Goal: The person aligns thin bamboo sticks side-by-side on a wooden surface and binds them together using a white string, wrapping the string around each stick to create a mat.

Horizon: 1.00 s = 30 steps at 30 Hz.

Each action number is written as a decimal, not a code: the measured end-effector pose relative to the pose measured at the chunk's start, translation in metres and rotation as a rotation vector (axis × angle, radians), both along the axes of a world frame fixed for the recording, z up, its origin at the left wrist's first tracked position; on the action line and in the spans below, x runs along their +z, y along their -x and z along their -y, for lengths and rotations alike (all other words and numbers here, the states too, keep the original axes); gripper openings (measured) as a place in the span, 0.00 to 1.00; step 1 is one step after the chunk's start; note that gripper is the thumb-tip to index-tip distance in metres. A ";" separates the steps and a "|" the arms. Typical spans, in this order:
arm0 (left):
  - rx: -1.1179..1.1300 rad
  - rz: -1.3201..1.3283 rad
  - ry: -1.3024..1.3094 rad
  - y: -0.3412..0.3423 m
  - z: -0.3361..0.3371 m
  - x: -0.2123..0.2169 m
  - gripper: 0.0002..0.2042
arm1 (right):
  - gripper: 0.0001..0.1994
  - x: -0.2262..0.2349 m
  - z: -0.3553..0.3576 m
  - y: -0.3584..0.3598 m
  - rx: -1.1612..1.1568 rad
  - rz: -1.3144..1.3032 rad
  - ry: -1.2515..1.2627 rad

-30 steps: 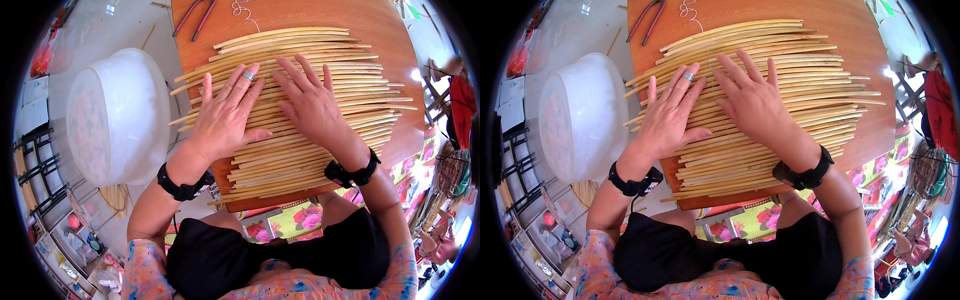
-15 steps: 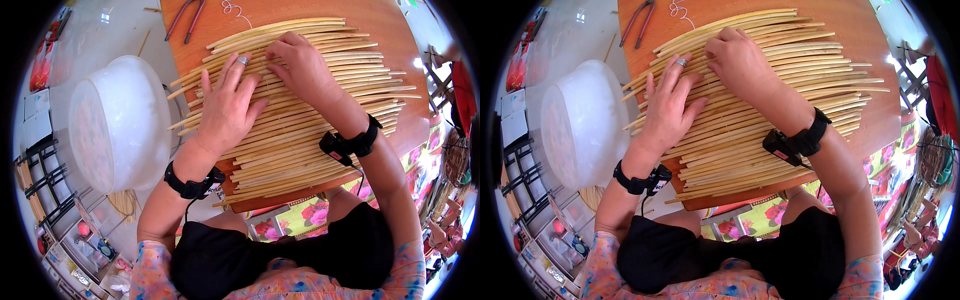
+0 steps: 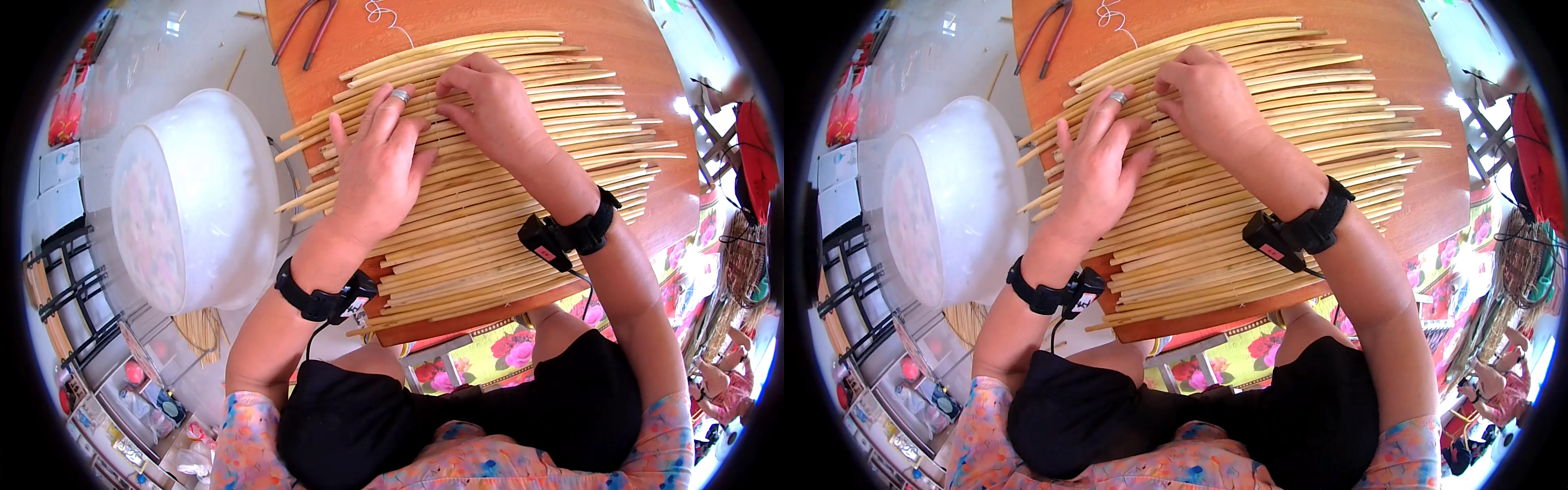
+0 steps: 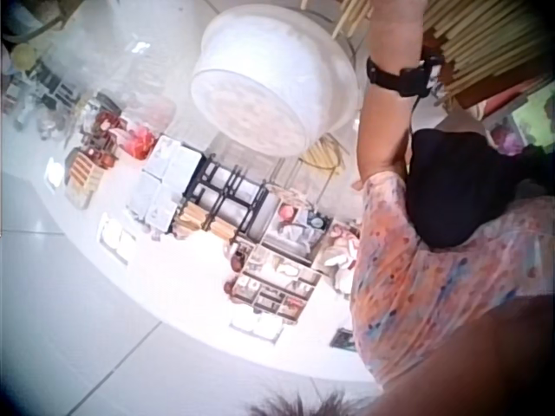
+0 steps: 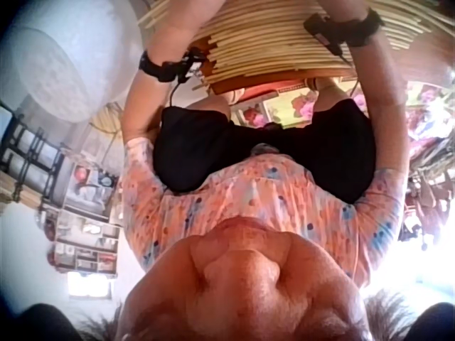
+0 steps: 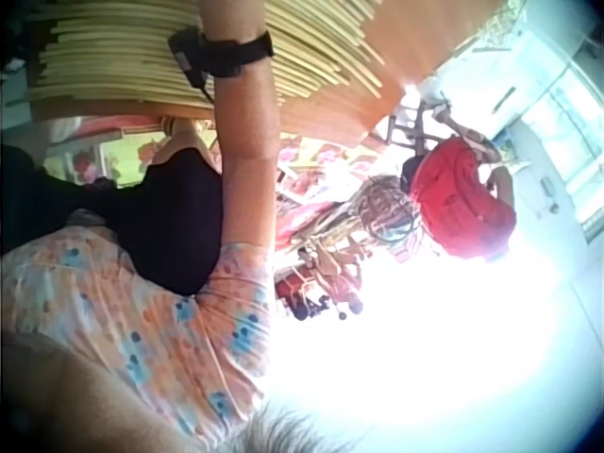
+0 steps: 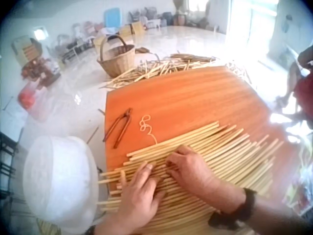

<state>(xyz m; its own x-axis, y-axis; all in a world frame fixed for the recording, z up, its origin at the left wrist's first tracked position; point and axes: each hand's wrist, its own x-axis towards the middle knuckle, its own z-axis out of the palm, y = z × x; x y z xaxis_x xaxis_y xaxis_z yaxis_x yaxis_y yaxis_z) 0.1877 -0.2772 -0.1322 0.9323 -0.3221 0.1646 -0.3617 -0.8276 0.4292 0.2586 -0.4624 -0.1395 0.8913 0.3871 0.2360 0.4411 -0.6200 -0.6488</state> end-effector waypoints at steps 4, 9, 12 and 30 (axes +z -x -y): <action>0.009 0.011 0.015 0.001 0.002 -0.002 0.14 | 0.08 -0.002 0.000 0.004 -0.005 0.024 -0.044; 0.016 0.038 0.068 0.000 0.003 0.002 0.13 | 0.09 -0.001 0.003 0.004 -0.007 -0.014 -0.081; 0.009 0.083 0.041 0.001 0.001 0.001 0.13 | 0.09 -0.003 0.002 0.005 0.001 0.040 -0.096; -0.037 0.137 -0.061 -0.001 0.002 0.009 0.18 | 0.06 0.001 0.003 -0.007 -0.031 0.003 0.012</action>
<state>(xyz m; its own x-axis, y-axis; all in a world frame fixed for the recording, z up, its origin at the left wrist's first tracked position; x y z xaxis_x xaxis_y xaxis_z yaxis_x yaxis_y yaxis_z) 0.1883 -0.2792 -0.1237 0.8900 -0.3688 0.2682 -0.4437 -0.8360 0.3229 0.2656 -0.4653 -0.1388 0.9021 0.3625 0.2342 0.4237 -0.6407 -0.6403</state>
